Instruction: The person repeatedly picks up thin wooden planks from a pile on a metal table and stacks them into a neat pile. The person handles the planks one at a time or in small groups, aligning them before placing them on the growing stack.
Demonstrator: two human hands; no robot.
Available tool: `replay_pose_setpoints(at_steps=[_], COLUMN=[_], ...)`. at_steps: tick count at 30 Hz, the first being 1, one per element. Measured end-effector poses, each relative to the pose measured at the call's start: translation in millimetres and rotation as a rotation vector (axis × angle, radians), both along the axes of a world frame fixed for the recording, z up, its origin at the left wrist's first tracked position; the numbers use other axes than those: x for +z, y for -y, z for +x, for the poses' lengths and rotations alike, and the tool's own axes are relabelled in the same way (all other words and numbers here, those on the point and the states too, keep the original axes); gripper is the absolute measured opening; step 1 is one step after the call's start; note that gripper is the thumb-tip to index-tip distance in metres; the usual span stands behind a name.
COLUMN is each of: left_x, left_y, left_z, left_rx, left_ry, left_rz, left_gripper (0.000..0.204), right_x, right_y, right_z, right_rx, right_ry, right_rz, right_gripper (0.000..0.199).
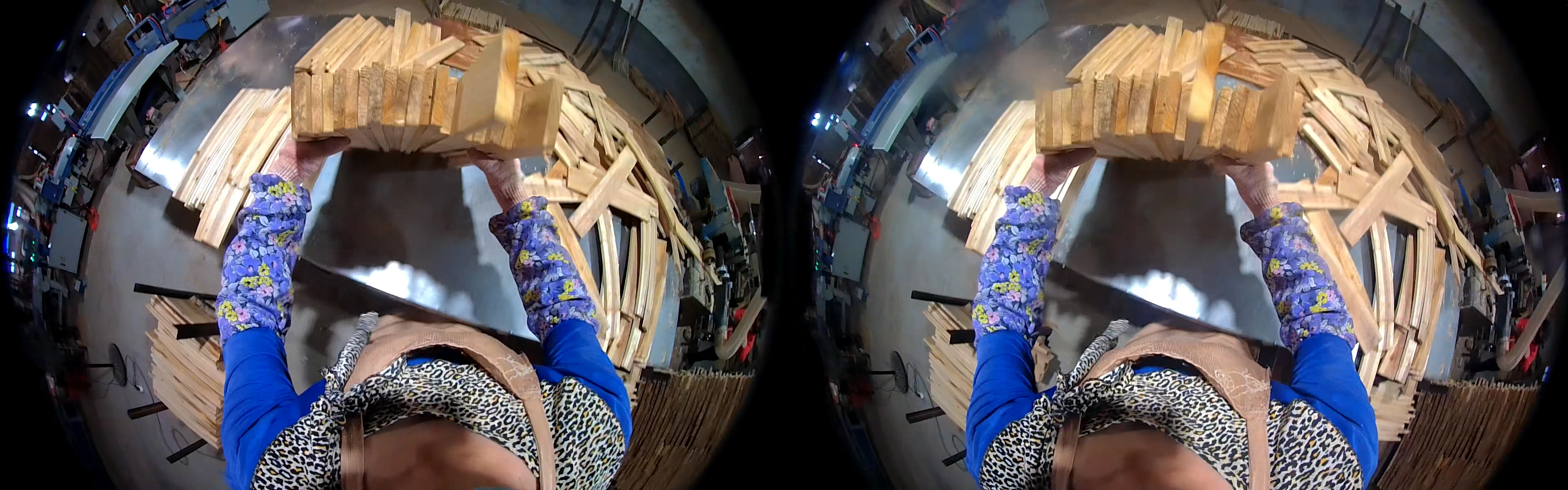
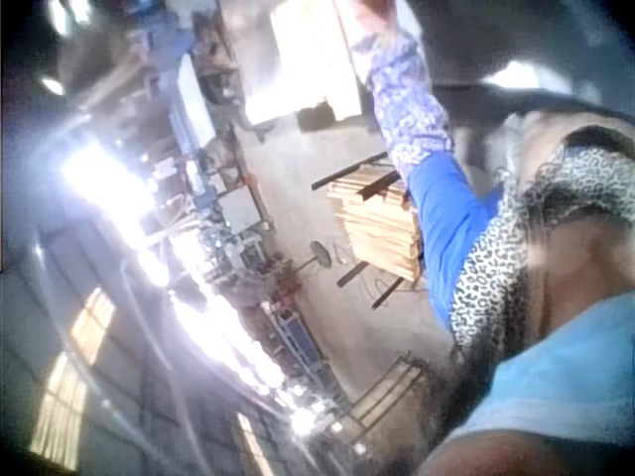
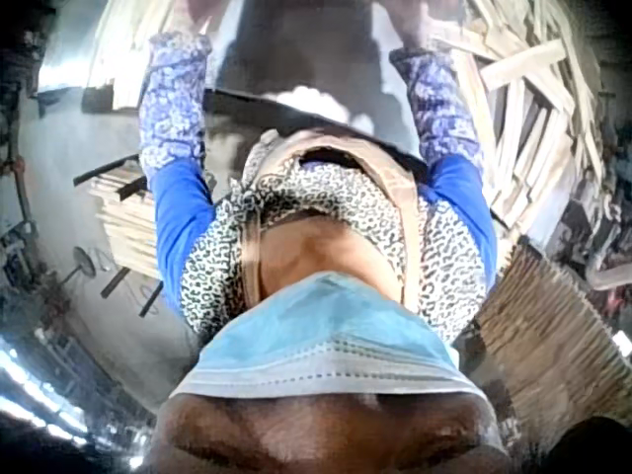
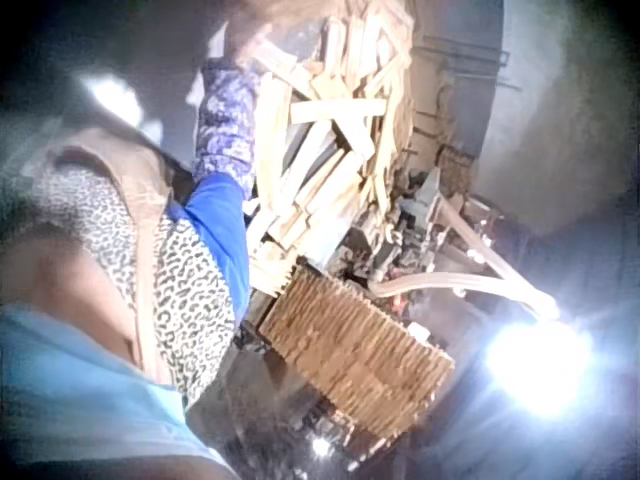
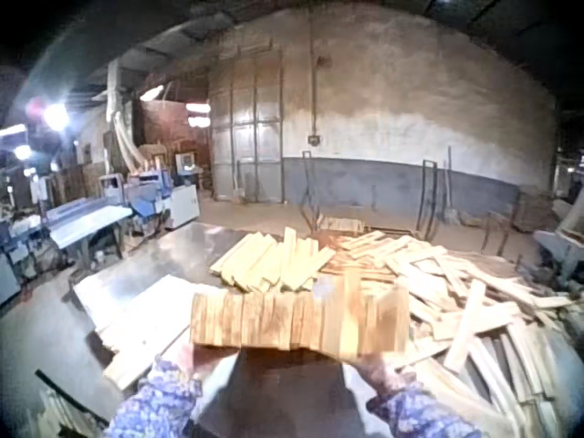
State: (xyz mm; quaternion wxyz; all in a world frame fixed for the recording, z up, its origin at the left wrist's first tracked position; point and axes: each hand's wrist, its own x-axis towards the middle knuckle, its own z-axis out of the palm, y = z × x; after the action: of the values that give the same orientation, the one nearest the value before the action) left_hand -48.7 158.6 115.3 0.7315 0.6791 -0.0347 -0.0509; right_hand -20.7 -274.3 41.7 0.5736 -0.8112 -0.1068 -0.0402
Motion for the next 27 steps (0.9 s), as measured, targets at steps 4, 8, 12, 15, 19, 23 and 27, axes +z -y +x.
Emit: replay_pose_setpoints(at_steps=[4,8,12,15,19,23,27], left_x=[-58.6,-73.4,-81.1,-130.2,-129.0,-108.0,-140.9], left_y=[-14.0,-8.2,-80.1,-118.8,-107.4,-12.4,87.9], left_z=[-19.5,-41.3,-41.1,-105.0,-121.1,-110.9,-126.7], left_rx=[-0.129,-0.069,-0.678,-0.718,-0.338,-0.06,0.121], left_ry=[0.069,0.221,-0.11,0.298,0.273,-0.149,0.176], left_rz=[0.272,0.68,1.948,1.866,1.715,1.556,1.407], left_gripper=[0.069,0.063,0.065,0.048,0.039,0.023,0.062], right_x=[-37.6,-45.8,-42.6,-80.4,-128.2,-131.6,-127.5], right_y=[13.7,10.3,-36.0,-67.5,-43.6,-24.2,-81.0], right_z=[-72.6,-122.5,-140.9,-186.4,-171.1,-69.4,103.3], right_rx=[-0.083,-0.134,-0.094,0.114,0.275,0.043,0.089], right_ry=[-0.255,-0.432,-0.377,-0.128,-0.374,-0.128,0.399], right_rz=[0.378,0.151,-0.195,-0.504,-0.537,-0.401,-0.468], right_gripper=[0.068,0.076,0.084,0.091,0.068,0.027,0.037])
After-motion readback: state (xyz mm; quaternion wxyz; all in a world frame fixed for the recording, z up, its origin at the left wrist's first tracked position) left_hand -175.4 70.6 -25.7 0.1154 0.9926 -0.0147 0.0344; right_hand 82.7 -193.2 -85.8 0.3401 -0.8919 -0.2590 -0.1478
